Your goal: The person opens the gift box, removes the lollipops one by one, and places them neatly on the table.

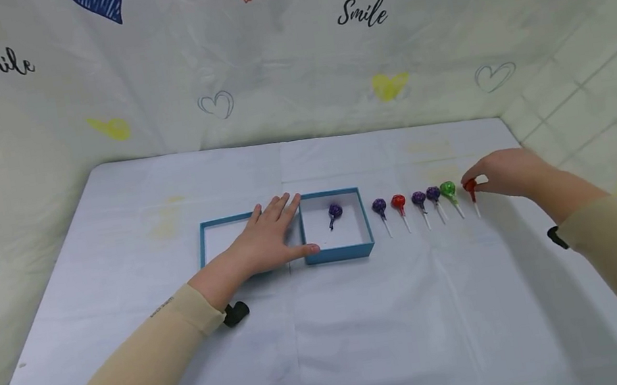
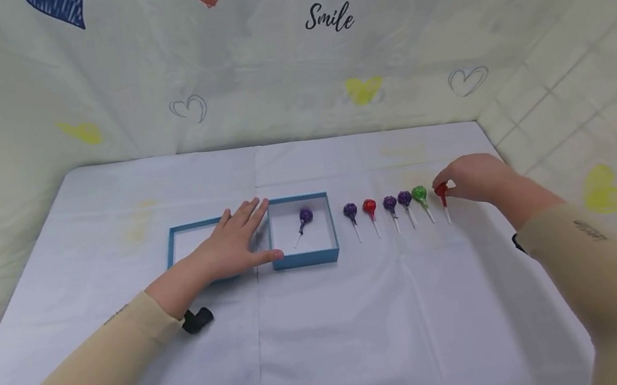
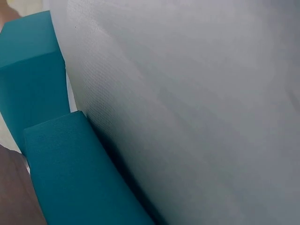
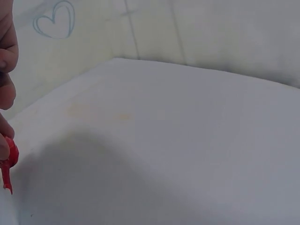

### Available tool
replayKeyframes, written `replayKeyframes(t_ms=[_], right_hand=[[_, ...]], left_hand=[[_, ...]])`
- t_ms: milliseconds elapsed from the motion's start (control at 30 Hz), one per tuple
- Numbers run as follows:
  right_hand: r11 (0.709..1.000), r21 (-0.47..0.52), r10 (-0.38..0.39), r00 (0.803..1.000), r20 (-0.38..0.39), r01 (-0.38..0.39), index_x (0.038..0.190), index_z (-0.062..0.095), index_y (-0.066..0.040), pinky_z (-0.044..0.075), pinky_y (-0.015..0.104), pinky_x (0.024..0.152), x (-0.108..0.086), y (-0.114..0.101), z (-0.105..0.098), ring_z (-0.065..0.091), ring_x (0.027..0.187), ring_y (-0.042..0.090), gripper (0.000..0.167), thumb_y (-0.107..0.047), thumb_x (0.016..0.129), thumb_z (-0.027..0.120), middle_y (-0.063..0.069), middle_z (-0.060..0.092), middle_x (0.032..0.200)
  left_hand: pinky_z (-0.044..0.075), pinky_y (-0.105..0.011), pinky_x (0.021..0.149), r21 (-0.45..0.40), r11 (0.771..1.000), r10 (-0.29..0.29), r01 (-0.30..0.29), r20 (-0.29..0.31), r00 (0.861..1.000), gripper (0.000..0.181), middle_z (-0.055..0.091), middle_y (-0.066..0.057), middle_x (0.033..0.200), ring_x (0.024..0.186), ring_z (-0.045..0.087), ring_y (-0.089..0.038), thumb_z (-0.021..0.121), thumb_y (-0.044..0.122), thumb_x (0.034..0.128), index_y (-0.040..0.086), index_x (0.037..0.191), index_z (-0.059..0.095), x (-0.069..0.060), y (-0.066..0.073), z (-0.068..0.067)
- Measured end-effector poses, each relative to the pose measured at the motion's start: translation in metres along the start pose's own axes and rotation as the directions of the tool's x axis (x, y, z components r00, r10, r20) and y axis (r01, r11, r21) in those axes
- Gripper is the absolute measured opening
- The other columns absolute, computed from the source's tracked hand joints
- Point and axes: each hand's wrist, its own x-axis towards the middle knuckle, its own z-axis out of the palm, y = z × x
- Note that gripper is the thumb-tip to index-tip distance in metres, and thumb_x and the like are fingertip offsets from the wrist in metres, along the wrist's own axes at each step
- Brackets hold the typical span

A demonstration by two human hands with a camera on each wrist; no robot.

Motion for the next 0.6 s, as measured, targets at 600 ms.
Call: replayKeyframes(t_ms=[600], right_hand=[[0.964, 0.211, 0.165, 0.986, 0.001, -0.162, 0.131, 0.065, -0.008, 0.043, 0.064, 0.095, 0.0039, 0.0036, 0.0028, 0.052, 0.119, 0.047, 0.041, -0.023, 0.093, 0.069, 0.022, 0.063, 0.126]], left_hand=[[-0.002, -0.052, 0.12, -0.001, 1.0, -0.009, 0.009, 0.013, 1.0, 0.113, 0.0, -0.004, 0.167, 0.153, -0.002, -0.024, 0.038, 0.09, 0.0787, 0.025, 0.16, -0.005, 0.0002, 0.001, -0.0002]])
